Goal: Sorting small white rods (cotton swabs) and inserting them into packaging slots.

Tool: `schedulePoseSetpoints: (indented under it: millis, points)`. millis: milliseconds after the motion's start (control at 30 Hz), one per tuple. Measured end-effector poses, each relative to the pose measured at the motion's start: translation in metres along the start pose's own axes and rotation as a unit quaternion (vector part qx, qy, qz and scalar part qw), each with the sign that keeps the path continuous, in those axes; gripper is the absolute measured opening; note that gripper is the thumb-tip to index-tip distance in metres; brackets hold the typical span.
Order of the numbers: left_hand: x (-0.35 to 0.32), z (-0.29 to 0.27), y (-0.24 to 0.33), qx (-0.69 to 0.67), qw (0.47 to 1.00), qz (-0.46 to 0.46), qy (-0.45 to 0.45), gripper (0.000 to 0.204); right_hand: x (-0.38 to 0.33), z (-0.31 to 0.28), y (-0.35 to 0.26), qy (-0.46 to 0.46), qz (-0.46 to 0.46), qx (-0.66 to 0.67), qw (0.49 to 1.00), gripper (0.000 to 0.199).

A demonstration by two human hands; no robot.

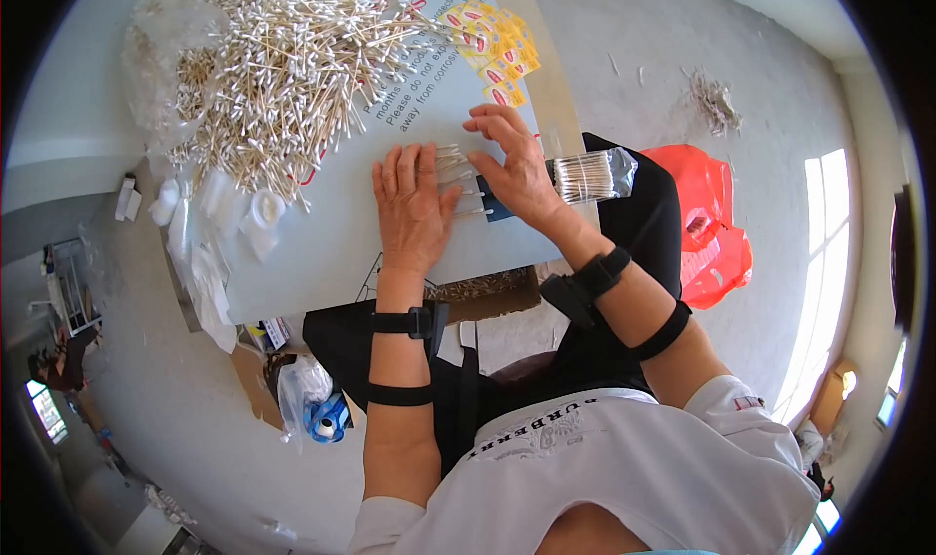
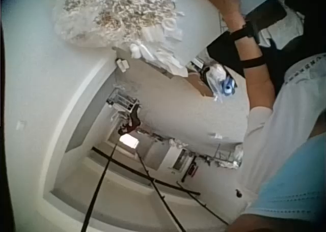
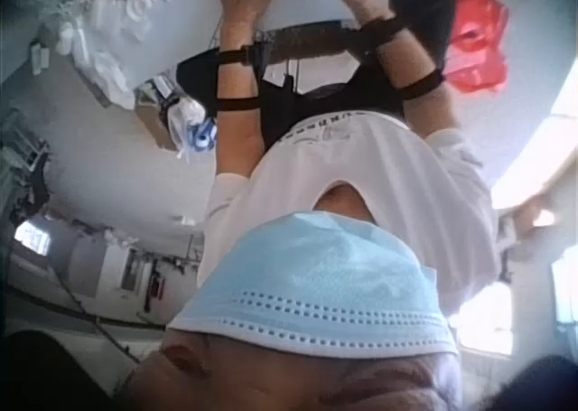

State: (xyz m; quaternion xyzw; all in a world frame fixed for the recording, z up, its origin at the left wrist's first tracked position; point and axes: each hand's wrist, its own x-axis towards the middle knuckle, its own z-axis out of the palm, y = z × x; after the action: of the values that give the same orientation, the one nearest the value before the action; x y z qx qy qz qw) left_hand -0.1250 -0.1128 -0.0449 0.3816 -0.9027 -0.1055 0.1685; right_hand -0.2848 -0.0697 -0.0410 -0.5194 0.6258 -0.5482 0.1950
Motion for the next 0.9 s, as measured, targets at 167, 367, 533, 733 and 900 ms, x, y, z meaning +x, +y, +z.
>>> schedulePoseSetpoints:
  millis: [167,367,533,733,900]
  points:
    - [0.011,-0.009,-0.009,-0.052,0.997,0.033,0.037,0.045,-0.055,-0.012,-0.019,-0.065,-0.016,-0.089,0.994,0.033]
    - [0.03,-0.013,-0.011,-0.09,0.993,0.027,0.077,0.034,-0.062,-0.008,-0.022,-0.064,-0.061,-0.136,0.987,0.034]
    - [0.044,-0.009,-0.01,-0.067,0.997,0.019,0.02,0.017,-0.061,-0.006,-0.017,-0.075,-0.093,-0.194,0.974,0.018]
    - [0.052,-0.003,-0.016,-0.049,0.997,0.056,0.025,0.008,-0.058,-0.003,-0.012,-0.069,-0.118,-0.191,0.972,0.008]
    - [0.057,-0.006,-0.022,-0.051,0.995,0.08,0.01,0.008,-0.059,-0.002,-0.013,-0.079,-0.113,-0.178,0.974,0.013]
